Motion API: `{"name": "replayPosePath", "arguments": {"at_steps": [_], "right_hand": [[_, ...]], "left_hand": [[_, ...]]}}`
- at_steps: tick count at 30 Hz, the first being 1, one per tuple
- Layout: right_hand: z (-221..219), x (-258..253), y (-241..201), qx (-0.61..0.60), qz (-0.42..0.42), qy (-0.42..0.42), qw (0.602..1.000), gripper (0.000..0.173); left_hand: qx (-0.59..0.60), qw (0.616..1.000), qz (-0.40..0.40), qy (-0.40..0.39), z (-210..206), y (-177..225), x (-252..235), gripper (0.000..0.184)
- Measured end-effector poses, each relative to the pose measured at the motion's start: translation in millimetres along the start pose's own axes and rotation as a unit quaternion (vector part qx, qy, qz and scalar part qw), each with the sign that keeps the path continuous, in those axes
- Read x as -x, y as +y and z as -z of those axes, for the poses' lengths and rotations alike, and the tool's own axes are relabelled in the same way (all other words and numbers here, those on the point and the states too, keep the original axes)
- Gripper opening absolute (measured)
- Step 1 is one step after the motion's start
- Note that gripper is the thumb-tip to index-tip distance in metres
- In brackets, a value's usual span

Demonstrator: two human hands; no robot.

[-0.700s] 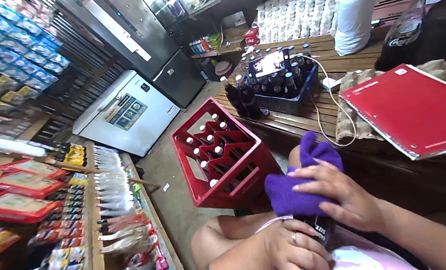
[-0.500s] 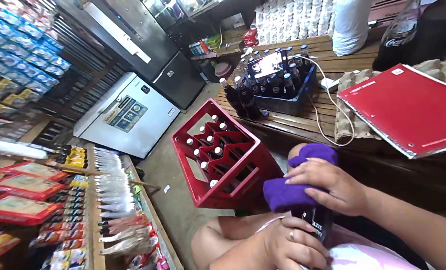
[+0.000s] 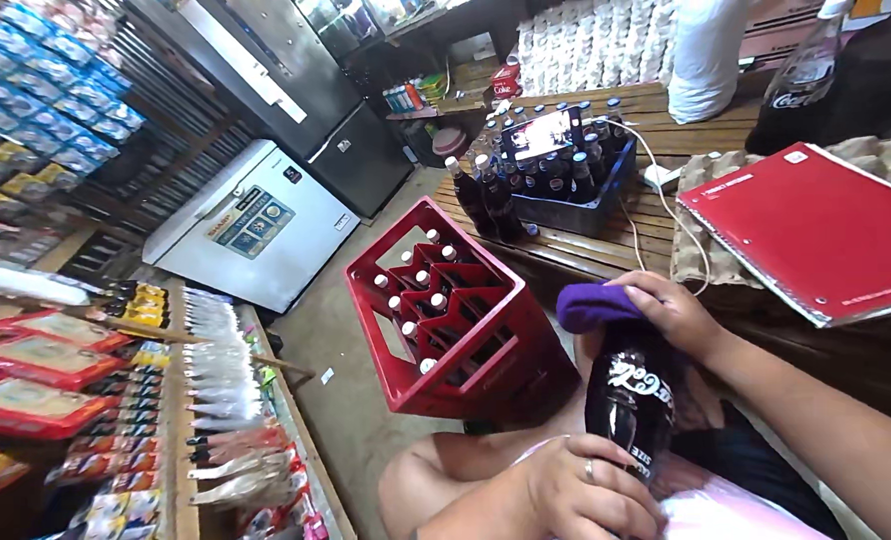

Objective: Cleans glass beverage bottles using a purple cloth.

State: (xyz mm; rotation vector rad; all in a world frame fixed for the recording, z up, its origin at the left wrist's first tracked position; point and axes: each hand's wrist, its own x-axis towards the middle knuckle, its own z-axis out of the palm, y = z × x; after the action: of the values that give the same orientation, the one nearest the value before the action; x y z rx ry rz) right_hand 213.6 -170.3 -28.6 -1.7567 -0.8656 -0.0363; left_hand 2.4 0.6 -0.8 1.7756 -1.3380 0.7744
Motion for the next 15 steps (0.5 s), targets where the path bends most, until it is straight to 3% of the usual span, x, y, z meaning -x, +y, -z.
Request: {"name": "replayPosePath", "arguments": {"at_steps": [7,10,15], "right_hand": [[-19,34,6,-0.016,0.098,0.137,0.986,0.047],[-23,53,-11,-0.006,0.117,0.112,0.987,0.057],[-19,63,-48,-0.048,0.207,0.009,0.977,0.051]], "left_hand": [[0.001,1.000,-0.005,-0.002,2,-1,-1,0.019],[0.005,1.000,-0.001,0.007,0,-1,0,0.019],[0.015,1.000,0.001,-0.004,1,-1,-1,0.017]]}}
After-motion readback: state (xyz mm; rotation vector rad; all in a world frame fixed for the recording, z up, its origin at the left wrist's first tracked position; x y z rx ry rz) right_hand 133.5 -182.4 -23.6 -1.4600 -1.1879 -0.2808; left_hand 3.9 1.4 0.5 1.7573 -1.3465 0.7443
